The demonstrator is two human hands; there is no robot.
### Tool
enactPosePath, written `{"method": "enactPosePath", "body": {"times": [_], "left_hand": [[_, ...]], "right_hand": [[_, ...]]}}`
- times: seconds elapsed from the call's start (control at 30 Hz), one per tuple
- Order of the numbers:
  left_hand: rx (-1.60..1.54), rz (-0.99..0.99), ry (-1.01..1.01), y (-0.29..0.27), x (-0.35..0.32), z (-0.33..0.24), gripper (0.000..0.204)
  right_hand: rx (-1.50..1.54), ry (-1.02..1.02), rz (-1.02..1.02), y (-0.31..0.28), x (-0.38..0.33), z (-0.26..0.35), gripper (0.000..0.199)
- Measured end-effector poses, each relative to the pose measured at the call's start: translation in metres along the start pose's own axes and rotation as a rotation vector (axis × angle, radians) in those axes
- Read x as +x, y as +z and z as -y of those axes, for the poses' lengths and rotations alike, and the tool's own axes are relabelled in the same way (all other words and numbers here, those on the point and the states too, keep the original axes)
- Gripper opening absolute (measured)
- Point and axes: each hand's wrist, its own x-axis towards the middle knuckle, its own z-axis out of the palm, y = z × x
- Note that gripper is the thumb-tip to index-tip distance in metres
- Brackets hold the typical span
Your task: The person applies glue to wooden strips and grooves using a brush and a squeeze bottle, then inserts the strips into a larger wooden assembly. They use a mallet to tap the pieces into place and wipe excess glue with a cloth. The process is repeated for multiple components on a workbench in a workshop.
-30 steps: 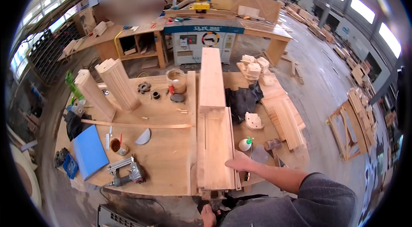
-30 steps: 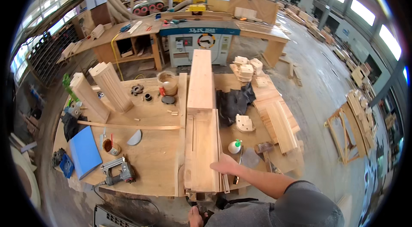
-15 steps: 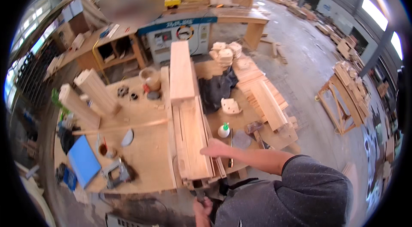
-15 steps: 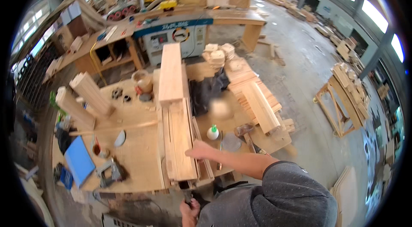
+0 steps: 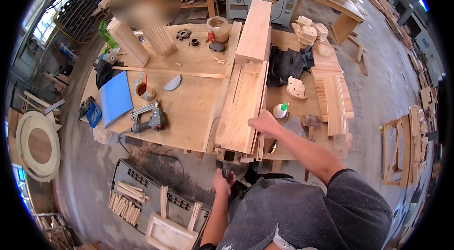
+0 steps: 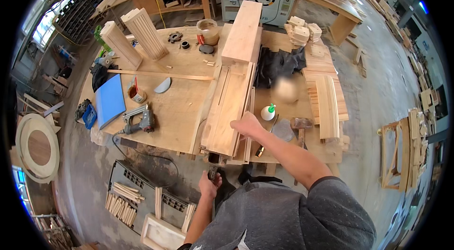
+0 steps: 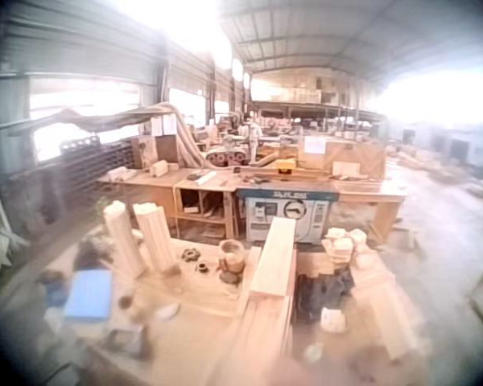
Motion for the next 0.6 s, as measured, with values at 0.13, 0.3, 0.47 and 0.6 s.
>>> {"method": "enactPosePath", "body": {"times": [0.13, 0.3, 0.47, 0.6], "left_hand": [[1.198, -0.179, 1.241, 0.004, -0.011, 0.018, 0.027], [-0.019, 0.086, -0.037, -0.013, 0.016, 0.002, 0.029], [0.83, -0.146, 0.775, 0.003, 0.006, 0.022, 0.037], [0.807, -0.075, 0.685, 0.013, -0.007, 0.011, 0.039]], "right_hand": [[0.031, -0.016, 0.042, -0.005, 0.011, -0.012, 0.037], [-0.047, 0.052, 0.045, -0.015, 0.023, -0.001, 0.049], [0.008, 0.097, 0.064, -0.018, 0.052, -0.011, 0.05], [0.095, 0.054, 0.049, -0.019, 0.046, -0.008, 0.042]]}}
